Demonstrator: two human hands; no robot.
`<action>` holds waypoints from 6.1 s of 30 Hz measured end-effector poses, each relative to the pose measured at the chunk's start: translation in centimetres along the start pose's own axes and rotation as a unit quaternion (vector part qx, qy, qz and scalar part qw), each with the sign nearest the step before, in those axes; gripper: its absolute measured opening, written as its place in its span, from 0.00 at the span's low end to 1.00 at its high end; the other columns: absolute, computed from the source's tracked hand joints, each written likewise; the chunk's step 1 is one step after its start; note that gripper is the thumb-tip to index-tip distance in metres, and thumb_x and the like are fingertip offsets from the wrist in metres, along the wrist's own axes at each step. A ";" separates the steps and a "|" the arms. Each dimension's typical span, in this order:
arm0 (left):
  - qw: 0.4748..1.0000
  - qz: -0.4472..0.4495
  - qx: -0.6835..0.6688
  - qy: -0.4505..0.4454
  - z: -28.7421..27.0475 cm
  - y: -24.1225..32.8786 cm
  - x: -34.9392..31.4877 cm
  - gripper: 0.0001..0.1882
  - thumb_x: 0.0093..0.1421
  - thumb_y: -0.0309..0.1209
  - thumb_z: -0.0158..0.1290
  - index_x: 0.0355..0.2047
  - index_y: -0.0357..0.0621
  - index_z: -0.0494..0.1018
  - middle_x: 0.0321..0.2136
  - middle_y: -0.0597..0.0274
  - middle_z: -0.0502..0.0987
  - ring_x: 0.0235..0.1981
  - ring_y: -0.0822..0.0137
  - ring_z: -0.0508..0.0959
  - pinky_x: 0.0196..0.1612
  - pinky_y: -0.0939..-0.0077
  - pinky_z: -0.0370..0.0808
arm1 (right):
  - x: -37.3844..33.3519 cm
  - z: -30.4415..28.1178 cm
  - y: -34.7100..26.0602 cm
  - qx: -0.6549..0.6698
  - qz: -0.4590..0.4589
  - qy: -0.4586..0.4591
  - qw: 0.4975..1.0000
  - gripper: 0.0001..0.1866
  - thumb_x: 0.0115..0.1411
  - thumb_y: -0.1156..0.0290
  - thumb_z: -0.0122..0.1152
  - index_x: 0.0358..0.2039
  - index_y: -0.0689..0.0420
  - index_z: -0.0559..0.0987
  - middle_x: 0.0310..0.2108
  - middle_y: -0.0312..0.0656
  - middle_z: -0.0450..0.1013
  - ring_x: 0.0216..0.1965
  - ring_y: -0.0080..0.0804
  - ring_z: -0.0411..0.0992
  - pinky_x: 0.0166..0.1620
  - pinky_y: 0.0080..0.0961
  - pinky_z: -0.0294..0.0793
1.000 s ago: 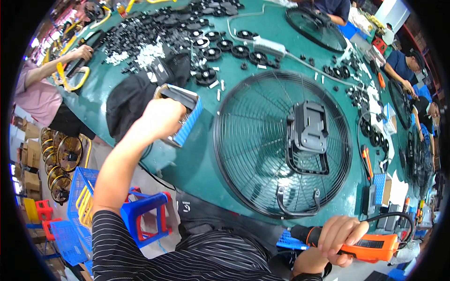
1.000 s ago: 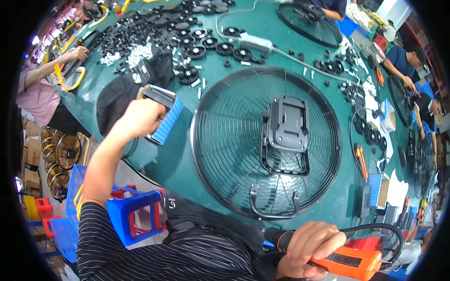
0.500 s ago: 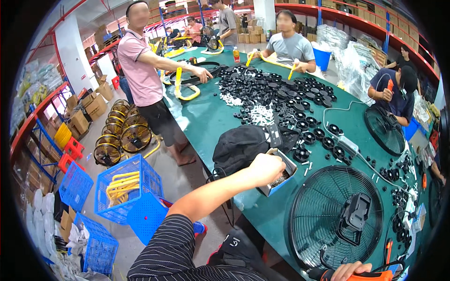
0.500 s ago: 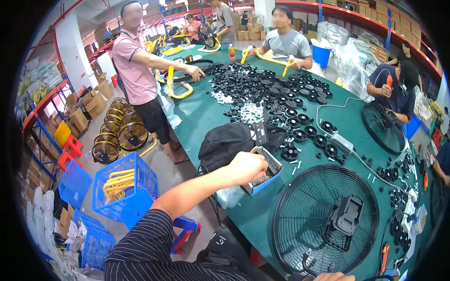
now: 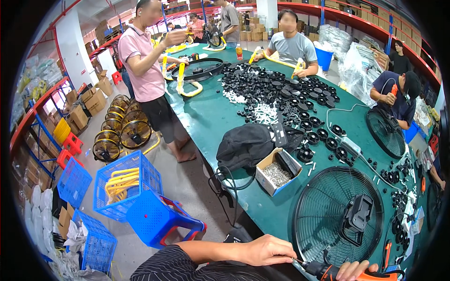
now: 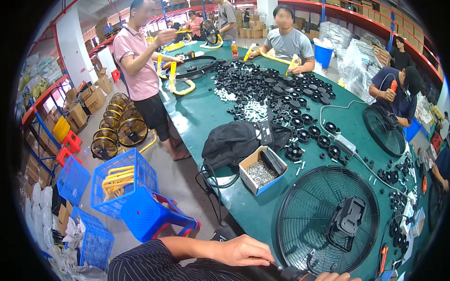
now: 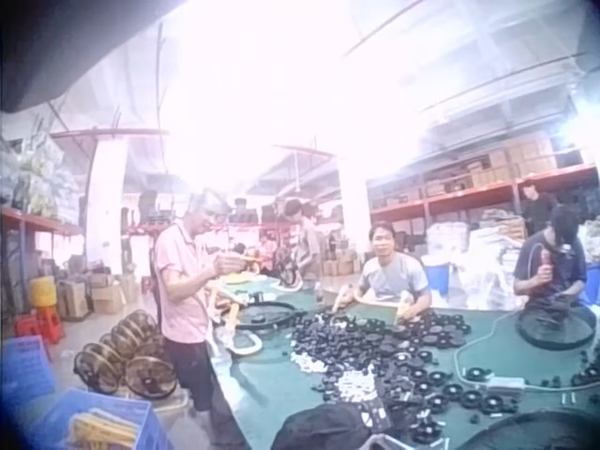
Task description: Assembling components of industrial or floor fans at a factory workstation.
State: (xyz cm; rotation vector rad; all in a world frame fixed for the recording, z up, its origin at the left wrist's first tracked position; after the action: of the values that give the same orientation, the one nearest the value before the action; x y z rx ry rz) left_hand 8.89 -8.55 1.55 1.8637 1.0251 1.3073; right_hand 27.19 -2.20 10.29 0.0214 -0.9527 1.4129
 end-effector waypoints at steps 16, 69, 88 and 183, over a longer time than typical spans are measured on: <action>0.998 -0.049 -0.009 -0.046 -0.1 -3.6 0.0 0.08 0.55 0.28 0.63 0.35 0.40 0.79 0.26 0.61 0.78 0.26 0.59 0.79 0.28 0.69 0.75 | 0.7 -0.5 3.8 -0.009 0.064 -0.046 0.997 0.21 0.59 0.71 0.65 0.48 0.57 0.64 0.26 0.41 0.73 0.18 0.29 0.72 0.23 0.26 0.75; 0.964 -0.123 0.213 0.097 -5.1 -11.7 1.3 0.20 0.41 0.43 0.65 0.16 0.50 0.64 0.19 0.66 0.64 0.20 0.66 0.66 0.25 0.70 0.57 | 5.7 2.0 15.8 -0.277 0.206 -0.130 0.929 0.22 0.62 0.72 0.63 0.55 0.56 0.69 0.27 0.38 0.72 0.22 0.25 0.71 0.27 0.18 0.76; 0.963 -0.101 0.201 0.150 -5.4 -11.7 1.7 0.29 0.40 0.47 0.68 0.11 0.48 0.57 0.14 0.67 0.56 0.15 0.64 0.60 0.21 0.69 0.51 | 5.5 3.0 17.5 -0.259 0.259 -0.240 0.899 0.17 0.60 0.72 0.65 0.48 0.56 0.71 0.23 0.35 0.71 0.23 0.25 0.74 0.28 0.18 0.77; 0.892 0.019 0.379 0.246 -27.7 15.3 34.5 0.31 0.51 0.61 0.62 0.20 0.40 0.82 0.17 0.53 0.79 0.21 0.61 0.79 0.30 0.66 0.76 | -9.3 -34.6 -8.0 -0.204 0.167 0.394 0.880 0.16 0.66 0.58 0.58 0.44 0.57 0.73 0.27 0.37 0.69 0.25 0.26 0.69 0.28 0.24 0.71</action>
State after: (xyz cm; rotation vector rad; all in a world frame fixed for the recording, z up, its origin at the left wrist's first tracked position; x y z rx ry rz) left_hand -6.75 15.43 38.57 2.1268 2.0030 1.5862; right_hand 53.88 7.11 -13.19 -1.0076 -0.5468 1.3152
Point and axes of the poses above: each hand's wrist, its own x-axis towards the middle knuckle, its own z-axis out of the palm, y = z × x, the point moved 10 cm from there along x, towards the middle knuckle
